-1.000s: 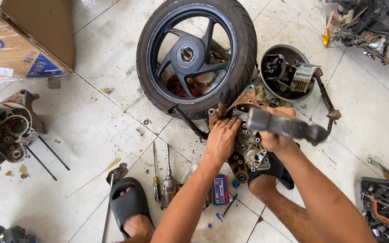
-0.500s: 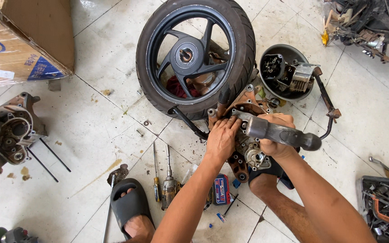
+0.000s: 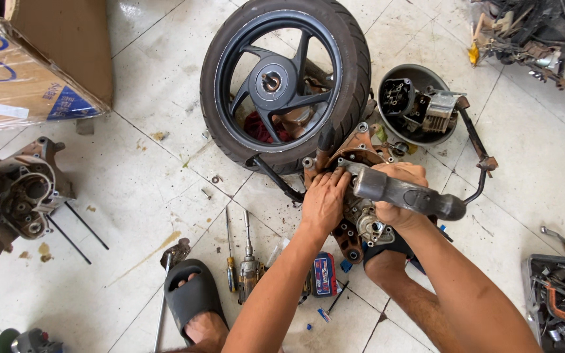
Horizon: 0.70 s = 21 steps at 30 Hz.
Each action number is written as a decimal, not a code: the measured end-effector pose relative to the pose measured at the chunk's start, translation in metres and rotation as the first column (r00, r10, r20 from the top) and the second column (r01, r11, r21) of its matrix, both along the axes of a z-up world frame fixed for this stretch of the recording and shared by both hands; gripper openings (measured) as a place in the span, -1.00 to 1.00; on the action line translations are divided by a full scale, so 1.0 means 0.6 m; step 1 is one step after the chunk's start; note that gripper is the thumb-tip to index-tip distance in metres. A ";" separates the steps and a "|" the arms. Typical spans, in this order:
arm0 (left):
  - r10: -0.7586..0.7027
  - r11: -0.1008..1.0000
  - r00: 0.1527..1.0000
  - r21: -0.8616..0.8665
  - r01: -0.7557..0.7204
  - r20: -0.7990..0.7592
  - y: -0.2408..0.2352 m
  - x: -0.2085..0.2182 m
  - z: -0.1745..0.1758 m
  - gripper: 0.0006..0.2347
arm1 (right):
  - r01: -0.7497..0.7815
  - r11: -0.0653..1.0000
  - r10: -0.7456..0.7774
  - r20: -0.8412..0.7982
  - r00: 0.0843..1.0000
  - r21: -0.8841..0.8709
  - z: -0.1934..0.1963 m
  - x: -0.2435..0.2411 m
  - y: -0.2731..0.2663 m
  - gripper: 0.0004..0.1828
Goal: The person disassembles a motorcycle engine casing on the floor, using a hammer to tap and separate components. They remove the cover, extract internal gears, and handle the parts by hand, placing them aside.
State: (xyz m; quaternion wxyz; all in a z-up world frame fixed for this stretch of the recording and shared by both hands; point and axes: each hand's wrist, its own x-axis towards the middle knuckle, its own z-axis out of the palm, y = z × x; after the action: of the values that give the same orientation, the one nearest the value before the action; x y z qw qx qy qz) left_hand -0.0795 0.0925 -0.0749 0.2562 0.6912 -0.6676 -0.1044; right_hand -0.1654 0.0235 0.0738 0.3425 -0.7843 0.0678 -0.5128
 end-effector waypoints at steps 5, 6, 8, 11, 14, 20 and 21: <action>-0.023 1.000 0.999 0.020 0.023 -0.037 -0.015 -0.004 -0.029 -0.36 | 0.066 0.995 -0.072 -0.078 0.994 -0.079 -0.042 -0.025 -0.009 -0.39; -0.027 0.999 0.999 0.047 0.028 -0.025 -0.015 -0.005 -0.035 -0.31 | 0.029 0.998 -0.031 -0.036 0.999 -0.056 -0.059 -0.036 -0.010 -0.43; -0.026 0.999 0.999 0.028 0.027 -0.035 -0.012 -0.001 -0.017 -0.42 | -0.035 0.999 0.034 -0.015 0.999 -0.022 -0.056 -0.025 0.000 -0.43; -0.038 0.999 0.998 0.028 0.040 -0.055 -0.005 0.002 -0.009 -0.50 | -0.055 0.998 0.055 0.012 0.998 -0.020 -0.080 -0.021 -0.009 -0.40; -0.037 0.999 0.997 0.035 0.039 -0.066 0.002 0.002 -0.006 -0.49 | -0.056 0.996 0.064 0.110 0.992 -0.075 -0.132 -0.029 -0.023 -0.39; -0.053 0.996 0.997 0.062 0.057 -0.064 -0.002 0.000 -0.012 -0.49 | -0.107 0.993 0.104 0.054 0.993 0.046 -0.036 0.000 0.040 -0.34; -0.051 0.994 0.996 0.091 0.058 -0.078 -0.003 0.002 -0.008 -0.44 | -0.098 0.995 0.098 -0.008 0.995 0.033 -0.024 0.006 0.042 -0.43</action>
State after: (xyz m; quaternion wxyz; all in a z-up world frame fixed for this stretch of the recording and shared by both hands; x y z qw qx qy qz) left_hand -0.0784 0.0905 -0.0800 0.2456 0.6794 -0.6706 -0.1684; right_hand -0.1617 0.0486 0.0594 0.3794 -0.7836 0.0393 -0.4905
